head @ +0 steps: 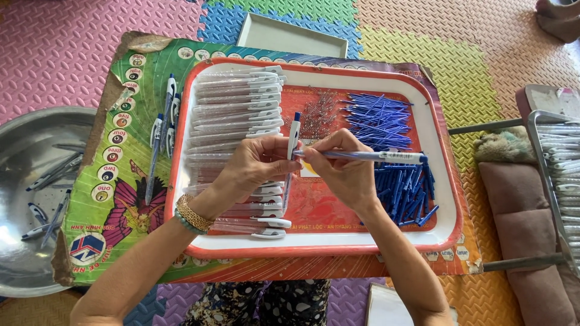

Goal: The person assembles pens by placing caps onto the pen bodies one by one and arranging them on a tray.

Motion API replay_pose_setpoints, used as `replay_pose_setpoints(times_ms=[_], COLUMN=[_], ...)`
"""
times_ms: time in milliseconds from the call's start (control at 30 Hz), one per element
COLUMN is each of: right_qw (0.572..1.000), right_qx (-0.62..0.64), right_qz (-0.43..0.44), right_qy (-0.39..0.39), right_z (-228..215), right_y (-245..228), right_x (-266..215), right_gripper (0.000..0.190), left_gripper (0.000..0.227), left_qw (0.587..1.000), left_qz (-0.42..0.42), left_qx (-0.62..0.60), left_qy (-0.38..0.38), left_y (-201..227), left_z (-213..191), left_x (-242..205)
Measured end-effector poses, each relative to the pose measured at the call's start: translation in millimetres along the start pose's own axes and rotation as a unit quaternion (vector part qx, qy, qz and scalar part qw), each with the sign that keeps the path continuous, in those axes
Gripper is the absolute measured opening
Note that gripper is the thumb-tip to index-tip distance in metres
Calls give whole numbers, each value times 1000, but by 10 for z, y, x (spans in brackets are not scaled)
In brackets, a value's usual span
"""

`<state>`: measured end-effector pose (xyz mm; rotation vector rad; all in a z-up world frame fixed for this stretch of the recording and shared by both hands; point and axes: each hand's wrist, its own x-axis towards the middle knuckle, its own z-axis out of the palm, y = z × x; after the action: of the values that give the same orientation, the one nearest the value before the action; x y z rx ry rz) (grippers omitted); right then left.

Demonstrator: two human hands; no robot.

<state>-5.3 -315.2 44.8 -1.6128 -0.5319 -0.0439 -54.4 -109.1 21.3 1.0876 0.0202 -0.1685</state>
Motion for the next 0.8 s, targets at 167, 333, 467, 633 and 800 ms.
replay_pose_setpoints(times_ms=[167, 333, 467, 633, 800], right_qw=[998, 910, 861, 986, 996], right_qx=[-62, -226, -271, -30, 57], right_qz=[-26, -346, -428, -165, -14], right_qy=[-19, -23, -48, 2, -64], right_z=[36, 100, 81, -118, -257], right_y=[65, 261, 88, -175, 57], right_x=[-23, -123, -168, 68, 92], right_gripper=[16, 12, 14, 21, 24], left_gripper=[47, 45, 42, 46, 45], left_qw=[997, 995, 995, 992, 986], left_qz=[-16, -4, -14, -65, -75], left_qx=[60, 84, 78, 90, 96], left_qy=[45, 45, 55, -62, -118], left_y=[-8, -94, 60, 114, 136], left_z=[43, 19, 124, 109, 172], left_x=[-66, -5, -60, -111, -184])
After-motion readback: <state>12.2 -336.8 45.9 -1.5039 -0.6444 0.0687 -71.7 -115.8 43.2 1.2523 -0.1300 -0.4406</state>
